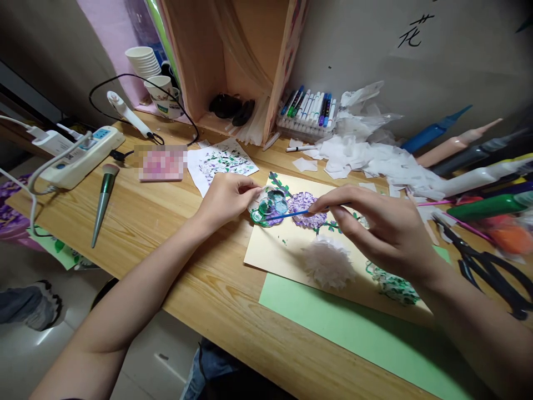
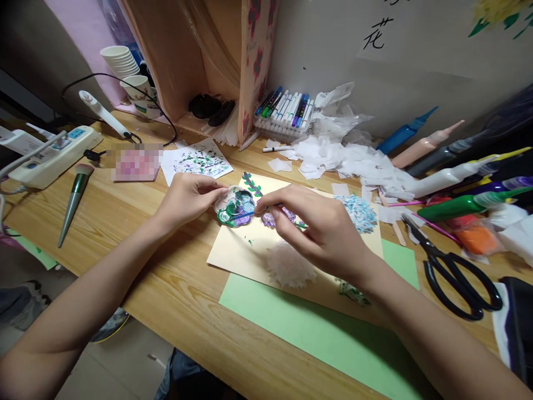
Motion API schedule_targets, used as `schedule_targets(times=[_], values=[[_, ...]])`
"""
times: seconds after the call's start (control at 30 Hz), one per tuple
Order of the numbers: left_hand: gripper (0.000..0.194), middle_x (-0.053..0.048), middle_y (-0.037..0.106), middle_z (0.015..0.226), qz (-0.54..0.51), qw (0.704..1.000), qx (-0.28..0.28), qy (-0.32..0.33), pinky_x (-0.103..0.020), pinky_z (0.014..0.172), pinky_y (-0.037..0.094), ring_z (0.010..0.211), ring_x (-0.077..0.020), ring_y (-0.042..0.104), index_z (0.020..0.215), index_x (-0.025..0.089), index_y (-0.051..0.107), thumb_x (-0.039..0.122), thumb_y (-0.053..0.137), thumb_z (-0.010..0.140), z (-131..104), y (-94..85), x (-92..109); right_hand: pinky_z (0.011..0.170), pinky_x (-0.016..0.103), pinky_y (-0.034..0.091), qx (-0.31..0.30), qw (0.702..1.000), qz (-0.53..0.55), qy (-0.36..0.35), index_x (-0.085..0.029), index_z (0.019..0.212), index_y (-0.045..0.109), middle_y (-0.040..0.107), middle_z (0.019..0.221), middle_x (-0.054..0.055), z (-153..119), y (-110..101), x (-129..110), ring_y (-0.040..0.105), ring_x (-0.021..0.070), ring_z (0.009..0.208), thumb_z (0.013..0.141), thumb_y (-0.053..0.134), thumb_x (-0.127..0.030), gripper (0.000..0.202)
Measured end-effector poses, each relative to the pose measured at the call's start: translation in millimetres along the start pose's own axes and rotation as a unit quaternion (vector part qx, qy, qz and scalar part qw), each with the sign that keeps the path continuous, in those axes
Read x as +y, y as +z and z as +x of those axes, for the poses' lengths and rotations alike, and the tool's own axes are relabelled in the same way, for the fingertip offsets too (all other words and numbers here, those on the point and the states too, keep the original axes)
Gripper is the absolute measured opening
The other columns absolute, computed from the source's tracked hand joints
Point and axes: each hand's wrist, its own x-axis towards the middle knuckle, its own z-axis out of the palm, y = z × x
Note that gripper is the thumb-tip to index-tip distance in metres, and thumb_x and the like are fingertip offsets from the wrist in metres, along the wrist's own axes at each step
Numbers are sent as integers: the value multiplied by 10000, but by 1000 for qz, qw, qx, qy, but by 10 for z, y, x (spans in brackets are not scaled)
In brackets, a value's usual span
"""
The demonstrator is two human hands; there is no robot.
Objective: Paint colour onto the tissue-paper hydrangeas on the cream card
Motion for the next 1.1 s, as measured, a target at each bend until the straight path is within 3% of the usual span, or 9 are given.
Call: schedule_targets(times=[0.33, 0.5, 0.67, 0.8, 0.93, 1.1], values=[[165, -39, 770, 762, 2, 1000, 0, -1, -252, 579, 454, 634, -144, 654, 805, 175, 783, 263, 647, 835, -1, -3, -6, 751, 315, 537, 26, 1000, -3, 9, -285, 1030, 612, 717, 951, 10, -6, 5, 21, 687, 175, 843, 910, 490, -153, 216], [161, -42, 771, 765, 0, 1000, -2, -2, -253, 571, 455, 639, -145, 657, 814, 186, 782, 253, 638, 836, -1, -1, -5, 707, 321, 543, -1, 1000, 6, 9, -307, 1009, 620, 717, 903, 1, -1, -10, 11, 689, 179, 791, 920, 472, -157, 229], [163, -47, 771, 771, 1, 1000, 1, -2, -259, 575, 458, 646, -147, 658, 809, 181, 781, 258, 640, 837, -4, 5, -7, 738, 335, 545, 21, 1000, -9, 0, -313, 1029, 623, 723, 935, 8, 1, -18, 5, 696, 193, 830, 916, 475, -148, 249], [161, -44, 769, 765, -2, 1000, -2, -5, -261, 580, 461, 651, -148, 661, 804, 183, 778, 251, 636, 837, -4, 7, -6, 688, 328, 536, -8, 1000, 3, -1, -316, 1008, 625, 715, 875, -3, -1, -26, 7, 688, 188, 778, 917, 475, -164, 232], [163, -42, 766, 748, 10, 1000, 1, 0, -264, 584, 457, 629, -144, 649, 778, 180, 775, 259, 643, 834, -2, -1, -3, 729, 329, 532, 22, 1000, -14, 4, -302, 1024, 621, 718, 929, 9, -5, -19, 1, 688, 187, 822, 914, 476, -143, 242], [162, -40, 766, 753, 2, 1000, -2, 3, -257, 582, 451, 644, -146, 654, 800, 176, 779, 252, 641, 838, 0, -2, 2, 684, 302, 519, -10, 1000, 3, -12, -287, 1015, 613, 711, 891, -7, 1, -8, -5, 676, 162, 782, 908, 488, -141, 220]])
